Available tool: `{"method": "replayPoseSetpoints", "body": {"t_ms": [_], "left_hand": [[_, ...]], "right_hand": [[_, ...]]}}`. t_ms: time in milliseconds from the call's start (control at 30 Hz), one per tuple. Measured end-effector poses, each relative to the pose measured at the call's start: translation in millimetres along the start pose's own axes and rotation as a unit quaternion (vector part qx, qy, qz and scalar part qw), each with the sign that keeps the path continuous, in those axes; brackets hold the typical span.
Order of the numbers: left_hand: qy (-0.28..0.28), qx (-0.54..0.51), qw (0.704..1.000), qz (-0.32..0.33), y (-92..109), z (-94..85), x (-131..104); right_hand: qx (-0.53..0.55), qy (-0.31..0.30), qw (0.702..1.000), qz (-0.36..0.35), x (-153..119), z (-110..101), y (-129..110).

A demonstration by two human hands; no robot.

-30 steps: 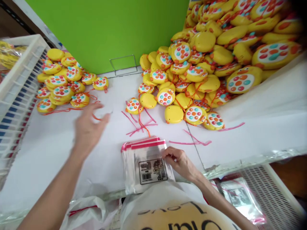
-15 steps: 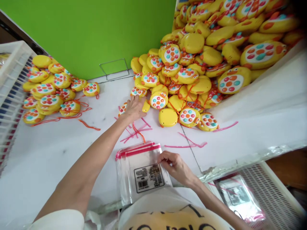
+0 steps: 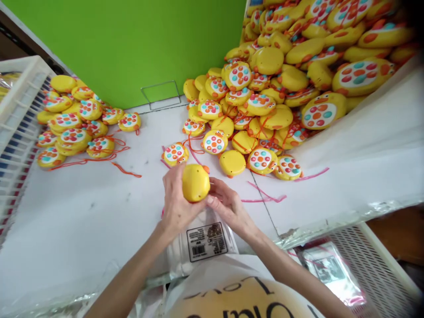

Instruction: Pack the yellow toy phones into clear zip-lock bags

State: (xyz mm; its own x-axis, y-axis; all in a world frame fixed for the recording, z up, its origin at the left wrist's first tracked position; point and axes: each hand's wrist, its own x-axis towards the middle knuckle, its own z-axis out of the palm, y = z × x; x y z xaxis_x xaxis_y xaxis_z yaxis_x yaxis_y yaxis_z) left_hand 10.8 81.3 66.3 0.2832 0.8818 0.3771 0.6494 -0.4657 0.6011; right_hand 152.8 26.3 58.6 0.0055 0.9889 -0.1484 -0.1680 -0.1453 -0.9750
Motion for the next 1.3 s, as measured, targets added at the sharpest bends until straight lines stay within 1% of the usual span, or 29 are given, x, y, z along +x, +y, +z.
{"method": "replayPoseSetpoints", "body": {"t_ms": [67,100,133,167,200,267,300,333,367,400,467,533,600,633,700,767,800,867,900,967,1000,1067,1167,1233,1300], "left_hand": [[-0.01,-0.014,1.0,0.007,6.3,-2.7,-18.8],[-0.022,-0.036,0.999,-0.006,7.1,-5.2,-25.2],[-0.038,-0.077,0.996,-0.033,6.6,-8.4,-29.6],[-0.06,-0.14,0.986,-0.069,5.0,-11.8,-32.3],[-0.089,-0.217,0.966,-0.113,2.6,-15.2,-33.6],[-0.165,-0.355,0.899,-0.197,-3.0,-20.6,-34.0],[-0.208,-0.39,0.867,-0.228,-5.9,-22.7,-33.9],[-0.248,-0.398,0.846,-0.255,-8.7,-24.7,-34.1],[-0.278,-0.382,0.838,-0.273,-11.7,-26.9,-34.6],[-0.297,-0.351,0.843,-0.281,-14.8,-30.0,-35.6],[-0.312,-0.274,0.868,-0.272,-21.4,-39.9,-38.5],[-0.331,-0.194,0.888,-0.252,-26.7,-55.0,-40.9],[-0.375,-0.123,0.892,-0.222,-26.6,-73.3,-40.2],[-0.399,-0.095,0.889,-0.203,-23.4,-82.3,-38.2],[-0.435,-0.061,0.885,-0.156,-10.3,-97.0,-29.8],[-0.447,-0.051,0.887,-0.101,8.4,-104.7,-16.1],[-0.444,-0.052,0.891,-0.073,17.7,-105.4,-7.7],[-0.435,-0.062,0.898,-0.027,31.8,-100.7,9.7],[-0.437,-0.072,0.897,-0.017,35.4,-95.6,17.8],[-0.457,-0.111,0.882,-0.03,34.1,-81.0,30.1],[-0.472,-0.142,0.869,-0.049,29.8,-72.1,33.4],[-0.498,-0.228,0.831,-0.099,16.5,-53.4,33.7],[-0.501,-0.356,0.768,-0.183,-4.6,-30.2,21.6],[-0.499,-0.407,0.73,-0.229,-14.1,-21.5,10.1],[-0.493,-0.435,0.706,-0.262,-19.1,-17.0,-0.8]], "right_hand": [[-0.003,-0.009,1.0,-0.009,-1.7,7.3,1.9],[-0.007,-0.009,1.0,-0.012,-3.6,9.1,3.1],[-0.011,-0.008,1.0,-0.017,-6.0,9.9,4.1],[-0.016,-0.009,1.0,-0.024,-8.5,9.6,4.8],[-0.021,-0.011,0.999,-0.034,-11.0,8.5,4.8],[-0.036,-0.016,0.998,-0.057,-15.4,4.9,3.7],[-0.047,-0.019,0.996,-0.068,-17.2,2.7,2.9],[-0.061,-0.021,0.995,-0.077,-19.0,0.3,2.1],[-0.077,-0.024,0.993,-0.085,-20.6,-2.4,1.7],[-0.097,-0.026,0.991,-0.091,-22.2,-5.2,1.7],[-0.143,-0.024,0.984,-0.102,-25.3,-11.7,3.2],[-0.193,-0.01,0.974,-0.115,-28.0,-18.8,5.7],[-0.237,0.007,0.963,-0.13,-29.9,-25.1,7.6],[-0.256,0.012,0.957,-0.135,-30.5,-27.4,8.0],[-0.289,0.004,0.946,-0.146,-31.5,-29.2,7.4],[-0.311,-0.024,0.937,-0.156,-33.2,-26.8,5.4],[-0.319,-0.043,0.933,-0.16,-34.7,-24.3,4.3],[-0.328,-0.079,0.927,-0.163,-38.8,-18.0,2.4],[-0.33,-0.093,0.925,-0.162,-41.4,-14.9,1.7],[-0.331,-0.112,0.924,-0.156,-47.1,-10.2,0.9],[-0.33,-0.119,0.924,-0.153,-49.8,-8.9,0.8],[-0.324,-0.126,0.926,-0.15,-54.3,-8.8,1.0],[-0.314,-0.136,0.928,-0.151,-58.3,-12.0,2.1],[-0.312,-0.148,0.925,-0.158,-59.7,-13.8,3.3],[-0.313,-0.164,0.92,-0.173,-61.0,-13.5,4.9]]}}
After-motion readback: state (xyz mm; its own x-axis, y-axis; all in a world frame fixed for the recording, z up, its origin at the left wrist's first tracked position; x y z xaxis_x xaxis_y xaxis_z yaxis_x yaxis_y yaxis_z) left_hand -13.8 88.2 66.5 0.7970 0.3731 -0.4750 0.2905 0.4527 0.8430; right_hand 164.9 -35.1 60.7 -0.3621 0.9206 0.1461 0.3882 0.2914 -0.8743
